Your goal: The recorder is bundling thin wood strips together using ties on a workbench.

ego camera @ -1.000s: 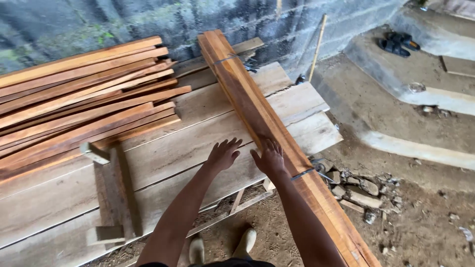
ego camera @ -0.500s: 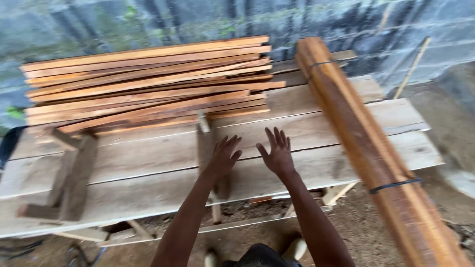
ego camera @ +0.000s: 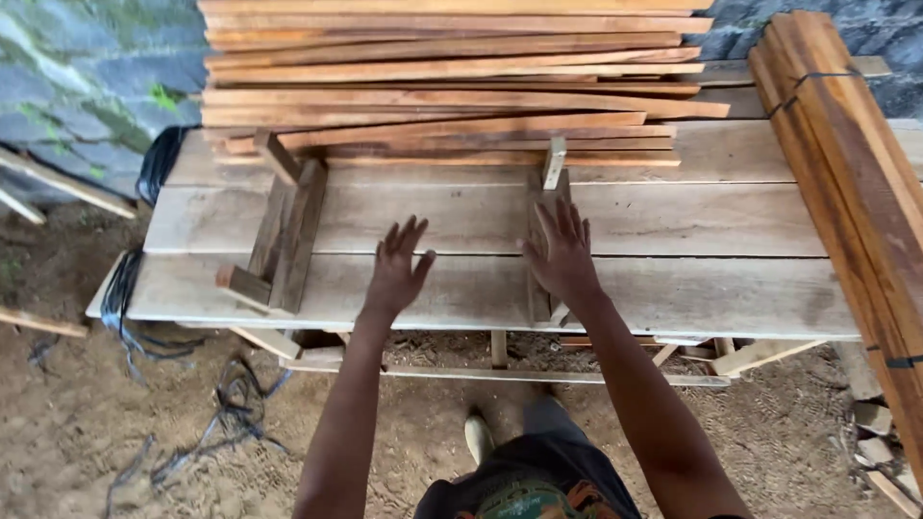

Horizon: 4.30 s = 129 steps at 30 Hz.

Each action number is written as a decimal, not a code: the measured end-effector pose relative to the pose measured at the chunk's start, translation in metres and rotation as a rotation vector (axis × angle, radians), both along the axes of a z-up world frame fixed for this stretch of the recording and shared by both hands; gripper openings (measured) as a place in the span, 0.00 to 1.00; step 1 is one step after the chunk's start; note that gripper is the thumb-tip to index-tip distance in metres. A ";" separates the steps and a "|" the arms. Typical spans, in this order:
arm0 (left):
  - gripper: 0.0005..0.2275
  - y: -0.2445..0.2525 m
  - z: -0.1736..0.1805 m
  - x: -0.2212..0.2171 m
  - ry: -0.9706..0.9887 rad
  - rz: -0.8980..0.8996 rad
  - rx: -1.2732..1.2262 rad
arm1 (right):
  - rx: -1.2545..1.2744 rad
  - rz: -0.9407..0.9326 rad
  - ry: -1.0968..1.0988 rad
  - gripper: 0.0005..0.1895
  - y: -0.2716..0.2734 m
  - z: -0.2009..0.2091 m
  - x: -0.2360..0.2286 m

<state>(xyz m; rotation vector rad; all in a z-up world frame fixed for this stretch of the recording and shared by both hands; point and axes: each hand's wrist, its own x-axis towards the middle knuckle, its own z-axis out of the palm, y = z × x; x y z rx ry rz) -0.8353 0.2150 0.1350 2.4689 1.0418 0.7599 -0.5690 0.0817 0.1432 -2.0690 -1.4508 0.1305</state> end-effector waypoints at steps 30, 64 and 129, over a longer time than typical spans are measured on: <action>0.27 0.257 -0.043 -0.003 0.234 0.034 -0.323 | -0.034 -0.080 0.193 0.39 0.232 -0.016 0.047; 0.16 0.651 -0.084 0.121 0.138 0.069 0.422 | -0.032 -0.128 -0.204 0.34 0.535 -0.043 0.211; 0.22 0.365 -0.187 -0.077 0.086 0.062 0.372 | 0.148 -0.100 -0.510 0.31 0.243 -0.214 0.050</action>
